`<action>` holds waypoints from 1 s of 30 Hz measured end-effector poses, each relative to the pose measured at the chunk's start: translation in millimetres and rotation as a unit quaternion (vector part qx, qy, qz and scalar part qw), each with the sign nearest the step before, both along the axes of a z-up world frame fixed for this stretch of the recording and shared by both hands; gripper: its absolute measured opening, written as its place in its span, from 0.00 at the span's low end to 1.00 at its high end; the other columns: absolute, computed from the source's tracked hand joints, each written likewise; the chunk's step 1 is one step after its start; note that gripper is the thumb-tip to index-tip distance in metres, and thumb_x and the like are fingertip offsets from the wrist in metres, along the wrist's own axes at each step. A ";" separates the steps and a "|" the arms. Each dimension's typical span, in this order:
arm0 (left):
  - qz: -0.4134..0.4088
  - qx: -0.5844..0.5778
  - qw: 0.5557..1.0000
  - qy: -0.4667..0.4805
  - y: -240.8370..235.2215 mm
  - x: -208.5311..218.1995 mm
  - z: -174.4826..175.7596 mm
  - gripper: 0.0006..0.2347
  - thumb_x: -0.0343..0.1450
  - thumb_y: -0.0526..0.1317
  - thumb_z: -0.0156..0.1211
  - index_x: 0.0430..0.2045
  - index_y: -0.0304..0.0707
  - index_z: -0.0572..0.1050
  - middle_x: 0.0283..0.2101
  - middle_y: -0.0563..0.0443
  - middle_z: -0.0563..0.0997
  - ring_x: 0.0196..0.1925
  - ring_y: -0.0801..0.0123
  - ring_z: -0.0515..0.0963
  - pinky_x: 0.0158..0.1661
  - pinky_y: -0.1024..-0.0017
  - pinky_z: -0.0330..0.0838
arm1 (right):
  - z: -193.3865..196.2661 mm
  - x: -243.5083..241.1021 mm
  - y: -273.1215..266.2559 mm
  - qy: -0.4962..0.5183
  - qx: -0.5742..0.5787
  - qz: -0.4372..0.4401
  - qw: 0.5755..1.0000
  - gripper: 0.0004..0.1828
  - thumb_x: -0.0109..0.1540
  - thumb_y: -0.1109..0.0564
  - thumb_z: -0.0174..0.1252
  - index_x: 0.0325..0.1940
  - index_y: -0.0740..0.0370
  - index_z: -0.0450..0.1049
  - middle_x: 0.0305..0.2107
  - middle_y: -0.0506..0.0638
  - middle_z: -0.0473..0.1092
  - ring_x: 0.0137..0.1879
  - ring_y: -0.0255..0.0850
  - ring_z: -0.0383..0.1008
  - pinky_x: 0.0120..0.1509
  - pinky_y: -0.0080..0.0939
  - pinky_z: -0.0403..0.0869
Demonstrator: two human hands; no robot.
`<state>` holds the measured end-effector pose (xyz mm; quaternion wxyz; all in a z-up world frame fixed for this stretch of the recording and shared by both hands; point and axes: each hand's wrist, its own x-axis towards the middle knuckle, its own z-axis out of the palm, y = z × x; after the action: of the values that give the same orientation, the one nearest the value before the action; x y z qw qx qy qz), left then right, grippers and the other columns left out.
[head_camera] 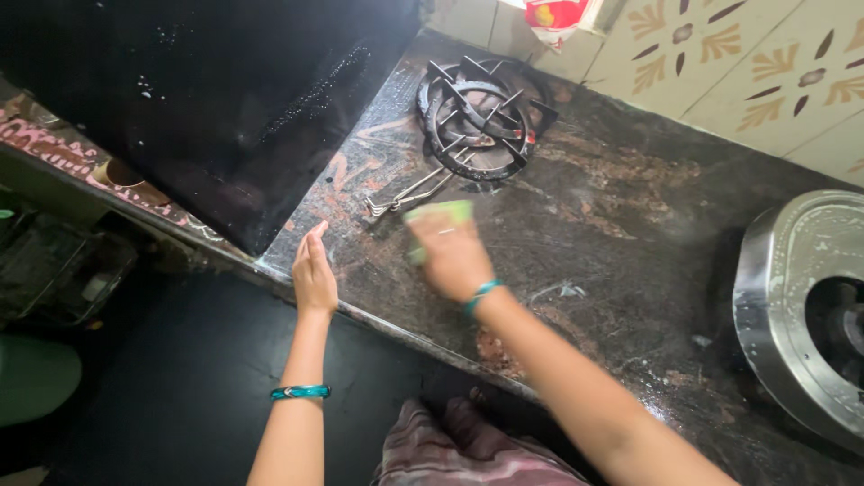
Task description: The person scrubs a three-burner gas stove and the surrounding countertop using a green sponge. They repeatedly wipe the stove surface and the adjacent black backsplash, then return to scrubbing the stove top.
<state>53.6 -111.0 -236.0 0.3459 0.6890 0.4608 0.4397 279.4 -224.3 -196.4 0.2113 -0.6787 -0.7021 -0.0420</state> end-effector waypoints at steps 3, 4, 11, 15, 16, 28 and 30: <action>0.000 -0.013 1.000 -0.010 2.6 -0.4 -1.6 0.28 0.82 0.52 0.27 0.56 0.25 0.74 0.62 0.35 0.76 0.66 0.48 0.72 0.65 0.61 0.62 | 14.4 -78.2 14.4 0.016 -0.002 0.125 0.992 0.30 0.57 0.58 0.57 0.65 0.58 0.69 0.62 0.57 0.67 0.69 0.56 0.65 0.72 0.60 0.61; 0.003 -0.017 1.000 -0.007 1.7 -1.1 -2.1 0.28 0.82 0.51 0.27 0.56 0.25 0.73 0.62 0.35 0.75 0.67 0.48 0.71 0.65 0.61 0.61 | 15.6 -89.3 9.5 -0.006 -0.015 0.156 0.988 0.29 0.56 0.57 0.57 0.64 0.57 0.69 0.63 0.57 0.66 0.69 0.56 0.64 0.71 0.61 0.60; -0.024 0.031 0.998 0.041 -2.8 3.2 -6.7 0.27 0.82 0.51 0.27 0.56 0.26 0.73 0.62 0.34 0.74 0.68 0.45 0.70 0.66 0.60 0.60 | 12.7 8.0 -130.1 0.047 -0.117 -0.023 0.992 0.30 0.58 0.60 0.53 0.65 0.47 0.72 0.54 0.52 0.75 0.57 0.49 0.76 0.69 0.62 0.60; -0.075 0.026 0.992 0.096 0.7 25.1 -22.3 0.25 0.81 0.50 0.31 0.59 0.26 0.70 0.67 0.32 0.69 0.71 0.44 0.65 0.68 0.57 0.56 | 18.2 115.0 -210.7 -0.154 -0.130 -0.309 0.929 0.17 0.62 0.47 0.53 0.48 0.57 0.78 0.41 0.58 0.77 0.45 0.61 0.75 0.57 0.62 0.73; -0.099 0.037 0.988 0.112 -0.1 33.6 -27.2 0.25 0.81 0.50 0.32 0.61 0.26 0.69 0.68 0.32 0.67 0.72 0.43 0.62 0.69 0.54 0.51 | 18.2 137.0 -220.7 -0.063 -0.105 -0.368 0.922 0.21 0.63 0.49 0.52 0.56 0.59 0.75 0.46 0.64 0.74 0.46 0.64 0.74 0.53 0.62 0.74; -0.283 0.139 0.926 0.206 -101.0 133.0 -39.9 0.23 0.80 0.48 0.39 0.64 0.27 0.65 0.74 0.31 0.56 0.78 0.42 0.52 0.71 0.46 0.44 | 4.8 4.8 -184.6 0.156 -0.043 -0.090 0.983 0.25 0.55 0.61 0.56 0.57 0.56 0.77 0.53 0.58 0.75 0.58 0.57 0.73 0.65 0.52 0.70; -0.293 0.125 0.925 0.209 -101.9 126.8 -35.3 0.23 0.80 0.47 0.38 0.65 0.28 0.65 0.75 0.34 0.56 0.78 0.44 0.52 0.72 0.47 0.44 | 12.0 6.7 -230.4 0.179 0.006 -0.058 0.982 0.28 0.52 0.61 0.58 0.57 0.54 0.77 0.58 0.58 0.75 0.64 0.60 0.71 0.64 0.53 0.70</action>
<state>180.4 -212.9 -271.3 0.2665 0.9070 0.2419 0.2188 286.1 -454.8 -184.5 0.3348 -0.7138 -0.6117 0.0643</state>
